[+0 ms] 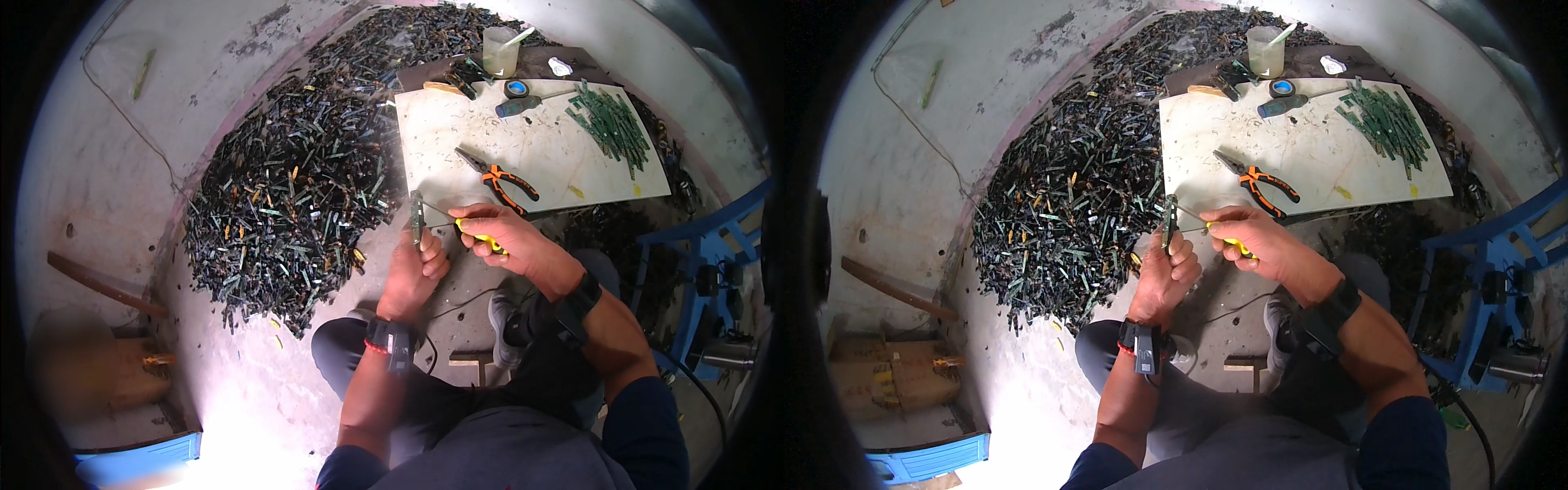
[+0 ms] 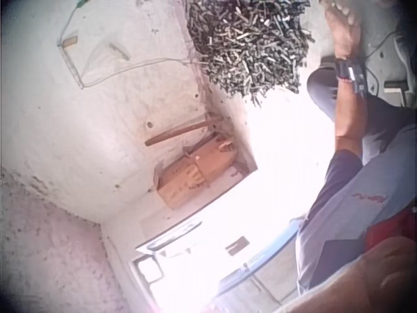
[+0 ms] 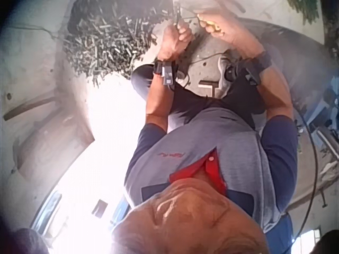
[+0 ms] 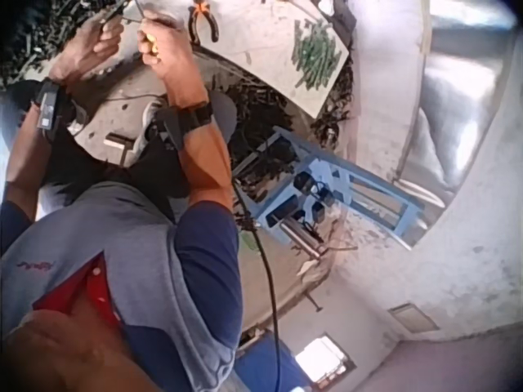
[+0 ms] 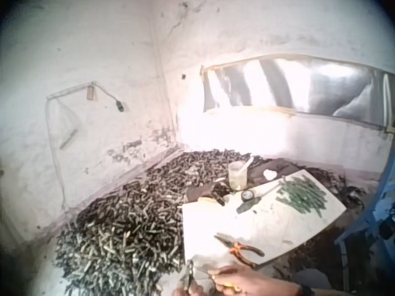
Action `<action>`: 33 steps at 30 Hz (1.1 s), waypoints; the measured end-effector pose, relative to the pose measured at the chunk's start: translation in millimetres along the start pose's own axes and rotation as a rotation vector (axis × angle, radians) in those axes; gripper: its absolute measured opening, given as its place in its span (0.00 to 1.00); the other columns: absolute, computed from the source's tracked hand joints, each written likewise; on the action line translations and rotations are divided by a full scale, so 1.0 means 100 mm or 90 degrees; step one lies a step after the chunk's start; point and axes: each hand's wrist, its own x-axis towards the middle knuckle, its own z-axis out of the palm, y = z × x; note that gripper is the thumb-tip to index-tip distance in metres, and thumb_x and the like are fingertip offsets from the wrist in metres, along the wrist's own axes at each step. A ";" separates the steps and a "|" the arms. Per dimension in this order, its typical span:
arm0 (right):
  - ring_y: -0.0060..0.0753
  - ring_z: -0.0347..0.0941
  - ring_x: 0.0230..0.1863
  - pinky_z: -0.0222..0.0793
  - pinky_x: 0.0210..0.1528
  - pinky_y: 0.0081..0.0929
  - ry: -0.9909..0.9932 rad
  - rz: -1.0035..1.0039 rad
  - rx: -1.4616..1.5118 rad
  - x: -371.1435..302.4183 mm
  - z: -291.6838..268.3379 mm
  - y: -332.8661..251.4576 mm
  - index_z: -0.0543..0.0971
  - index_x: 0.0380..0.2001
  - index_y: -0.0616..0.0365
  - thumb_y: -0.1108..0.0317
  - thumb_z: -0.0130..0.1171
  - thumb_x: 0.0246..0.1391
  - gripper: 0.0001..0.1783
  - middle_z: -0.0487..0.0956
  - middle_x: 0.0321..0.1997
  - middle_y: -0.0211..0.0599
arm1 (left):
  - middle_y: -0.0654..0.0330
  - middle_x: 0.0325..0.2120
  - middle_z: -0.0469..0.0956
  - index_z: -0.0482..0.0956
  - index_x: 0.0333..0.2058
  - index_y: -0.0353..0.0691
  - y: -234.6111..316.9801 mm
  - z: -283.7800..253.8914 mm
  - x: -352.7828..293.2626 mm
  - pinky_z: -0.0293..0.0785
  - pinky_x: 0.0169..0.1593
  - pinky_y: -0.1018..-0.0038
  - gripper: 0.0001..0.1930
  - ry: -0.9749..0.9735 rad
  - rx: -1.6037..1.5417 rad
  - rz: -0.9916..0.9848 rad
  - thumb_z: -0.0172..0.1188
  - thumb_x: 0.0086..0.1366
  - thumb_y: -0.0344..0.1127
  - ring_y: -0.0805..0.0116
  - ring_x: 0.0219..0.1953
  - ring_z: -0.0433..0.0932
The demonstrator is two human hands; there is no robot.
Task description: The person sits on the floor and uses pliers to strip components from green circuit boards. They then use a screwdriver to pry off parts and a brush to clean the boards. The processed boards are placed on a nearby table.
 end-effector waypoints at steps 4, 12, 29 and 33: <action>0.15 0.60 0.14 0.51 0.11 0.14 0.032 -0.033 -0.126 -0.01 0.01 -0.03 0.76 0.47 0.56 0.70 0.55 0.55 0.15 0.72 0.24 0.31 | 0.71 0.15 0.56 0.62 0.22 0.47 -0.03 0.03 0.01 0.52 0.20 0.79 0.21 -0.007 -0.021 0.007 0.43 0.68 0.54 0.77 0.14 0.54; 0.40 0.66 0.16 0.64 0.21 0.29 0.207 -0.496 -0.877 0.04 0.21 0.22 0.78 0.43 0.61 0.75 0.55 0.48 0.16 0.77 0.27 0.47 | 0.70 0.12 0.54 0.59 0.20 0.48 -0.01 0.11 0.05 0.51 0.17 0.78 0.22 0.097 -0.033 -0.008 0.30 0.71 0.49 0.76 0.12 0.51; 0.16 0.63 0.20 0.60 0.24 0.16 -0.003 -0.332 -0.668 0.07 -0.14 -0.16 0.77 0.46 0.62 0.71 0.48 0.60 0.14 0.72 0.21 0.26 | 0.70 0.13 0.53 0.60 0.19 0.48 0.02 0.14 -0.01 0.50 0.18 0.78 0.22 0.064 0.012 -0.030 0.37 0.69 0.53 0.76 0.12 0.51; 0.14 0.61 0.19 0.59 0.23 0.15 -0.004 -0.092 -0.468 0.02 -0.04 -0.37 0.78 0.44 0.62 0.71 0.51 0.58 0.13 0.72 0.21 0.25 | 0.70 0.16 0.57 0.63 0.22 0.46 -0.02 -0.07 -0.04 0.53 0.20 0.79 0.21 -0.050 0.007 -0.018 0.45 0.66 0.56 0.77 0.15 0.55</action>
